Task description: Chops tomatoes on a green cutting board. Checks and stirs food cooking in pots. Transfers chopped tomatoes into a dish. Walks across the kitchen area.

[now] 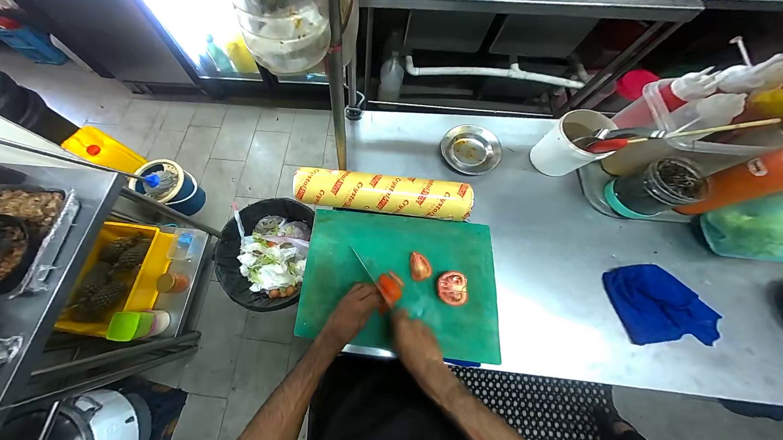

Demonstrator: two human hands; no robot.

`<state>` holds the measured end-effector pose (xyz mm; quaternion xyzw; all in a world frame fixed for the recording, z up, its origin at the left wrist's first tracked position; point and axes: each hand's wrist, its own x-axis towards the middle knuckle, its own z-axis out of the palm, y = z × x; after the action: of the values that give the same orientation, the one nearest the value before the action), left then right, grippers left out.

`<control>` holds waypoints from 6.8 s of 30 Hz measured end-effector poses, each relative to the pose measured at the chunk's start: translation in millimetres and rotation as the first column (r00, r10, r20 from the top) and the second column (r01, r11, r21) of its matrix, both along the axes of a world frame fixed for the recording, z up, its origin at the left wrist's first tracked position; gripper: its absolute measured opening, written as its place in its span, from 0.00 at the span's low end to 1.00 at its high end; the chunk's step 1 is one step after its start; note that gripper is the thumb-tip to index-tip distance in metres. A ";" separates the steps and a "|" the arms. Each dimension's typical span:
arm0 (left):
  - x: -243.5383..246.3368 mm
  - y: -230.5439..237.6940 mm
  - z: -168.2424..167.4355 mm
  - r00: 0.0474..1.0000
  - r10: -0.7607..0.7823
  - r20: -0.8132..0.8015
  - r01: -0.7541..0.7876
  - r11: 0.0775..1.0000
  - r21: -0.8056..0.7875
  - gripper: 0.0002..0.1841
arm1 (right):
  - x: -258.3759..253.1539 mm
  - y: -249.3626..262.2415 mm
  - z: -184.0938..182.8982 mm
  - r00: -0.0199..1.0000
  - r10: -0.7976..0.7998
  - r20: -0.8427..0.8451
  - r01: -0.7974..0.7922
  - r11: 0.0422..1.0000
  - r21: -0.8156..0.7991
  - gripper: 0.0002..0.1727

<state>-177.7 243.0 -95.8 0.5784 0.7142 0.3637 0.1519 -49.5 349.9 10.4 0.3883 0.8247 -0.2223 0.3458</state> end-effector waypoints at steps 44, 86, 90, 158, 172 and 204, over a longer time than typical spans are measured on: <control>-9.1 96.1 67.4 0.972 0.118 0.202 -0.057 0.957 -0.285 0.37 | 84.2 80.8 28.2 0.506 -0.722 -0.472 0.253 0.648 -0.718 0.25; 8.7 37.2 52.5 0.952 0.299 0.061 -0.255 0.890 -0.377 0.22 | 60.4 46.4 -12.6 0.984 -0.073 -0.160 0.065 0.996 -0.057 0.28; 10.3 33.0 31.1 0.995 0.102 0.024 -0.095 0.974 -0.206 0.16 | 49.8 42.6 7.4 0.990 -0.040 -0.135 0.035 0.999 -0.038 0.26; 26.8 21.2 14.6 0.951 0.294 0.092 -0.293 0.956 -0.028 0.09 | 34.5 33.1 70.7 0.986 0.125 0.112 -0.119 0.991 -0.062 0.18; 26.1 18.1 12.9 0.950 0.256 0.181 -0.264 0.964 0.020 0.09 | 30.8 41.3 -17.3 0.989 0.102 -0.107 -0.109 0.992 -0.060 0.21; 24.4 23.1 6.3 0.972 0.230 0.045 -0.232 0.972 0.036 0.10 | 45.1 60.7 9.7 0.937 -0.010 -0.349 -0.014 0.998 -0.065 0.29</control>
<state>-153.3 266.1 -89.5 0.4869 0.7659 0.4049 0.1112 -4.3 410.6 20.1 0.3303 0.8655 -0.3144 0.2071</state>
